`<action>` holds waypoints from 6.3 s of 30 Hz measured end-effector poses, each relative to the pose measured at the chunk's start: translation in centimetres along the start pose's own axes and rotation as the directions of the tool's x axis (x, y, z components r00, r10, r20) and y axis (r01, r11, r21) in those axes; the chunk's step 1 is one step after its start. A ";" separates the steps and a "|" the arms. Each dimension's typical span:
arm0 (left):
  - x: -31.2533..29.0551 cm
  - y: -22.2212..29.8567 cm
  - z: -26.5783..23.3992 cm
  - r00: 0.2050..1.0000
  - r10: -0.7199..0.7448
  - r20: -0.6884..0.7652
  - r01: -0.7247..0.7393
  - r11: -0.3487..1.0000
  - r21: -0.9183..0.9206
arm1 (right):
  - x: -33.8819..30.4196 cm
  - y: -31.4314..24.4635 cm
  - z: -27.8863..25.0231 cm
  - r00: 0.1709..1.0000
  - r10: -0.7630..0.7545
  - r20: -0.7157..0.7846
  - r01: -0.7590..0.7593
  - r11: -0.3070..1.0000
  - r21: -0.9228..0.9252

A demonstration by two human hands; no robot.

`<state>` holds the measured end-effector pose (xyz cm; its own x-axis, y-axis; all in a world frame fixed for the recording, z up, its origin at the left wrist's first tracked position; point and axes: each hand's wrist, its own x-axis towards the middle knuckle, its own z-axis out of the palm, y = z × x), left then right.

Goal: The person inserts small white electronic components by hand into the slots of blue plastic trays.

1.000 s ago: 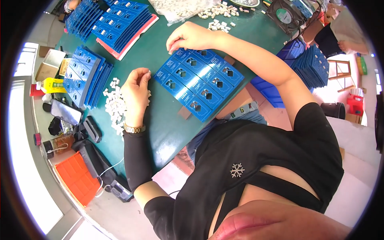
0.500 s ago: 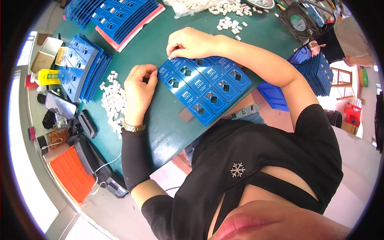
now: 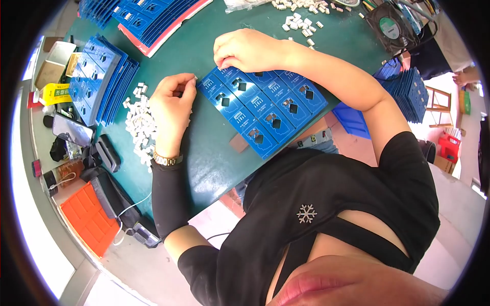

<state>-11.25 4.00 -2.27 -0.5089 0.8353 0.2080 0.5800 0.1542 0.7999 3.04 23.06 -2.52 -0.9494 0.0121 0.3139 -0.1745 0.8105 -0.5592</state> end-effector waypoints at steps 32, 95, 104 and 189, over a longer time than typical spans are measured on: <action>-0.1 0.8 1.0 0.993 0.096 0.065 -0.101 0.993 0.068 | -0.7 1.2 -1.6 0.964 0.265 0.010 -0.256 0.921 0.293; -0.6 2.7 -1.3 0.887 0.322 0.330 -0.437 0.817 0.376 | -9.1 3.8 -10.0 0.974 0.207 -0.089 -0.223 0.947 -0.230; 2.4 -3.8 -6.6 0.991 0.120 -0.055 -0.028 0.593 0.805 | -4.5 1.9 -5.0 0.928 0.018 -0.372 -0.055 0.995 -0.088; 2.3 -5.1 -4.3 0.967 0.240 -0.083 -0.084 0.610 0.788 | -2.0 1.5 -2.9 0.987 -0.149 -0.055 0.145 0.987 -0.075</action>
<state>-18.11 2.85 -3.49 -0.4060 0.8011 0.4397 0.8976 0.4399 0.0274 5.48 25.95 -1.74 -0.8968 -0.0767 0.4357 -0.2902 0.8454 -0.4484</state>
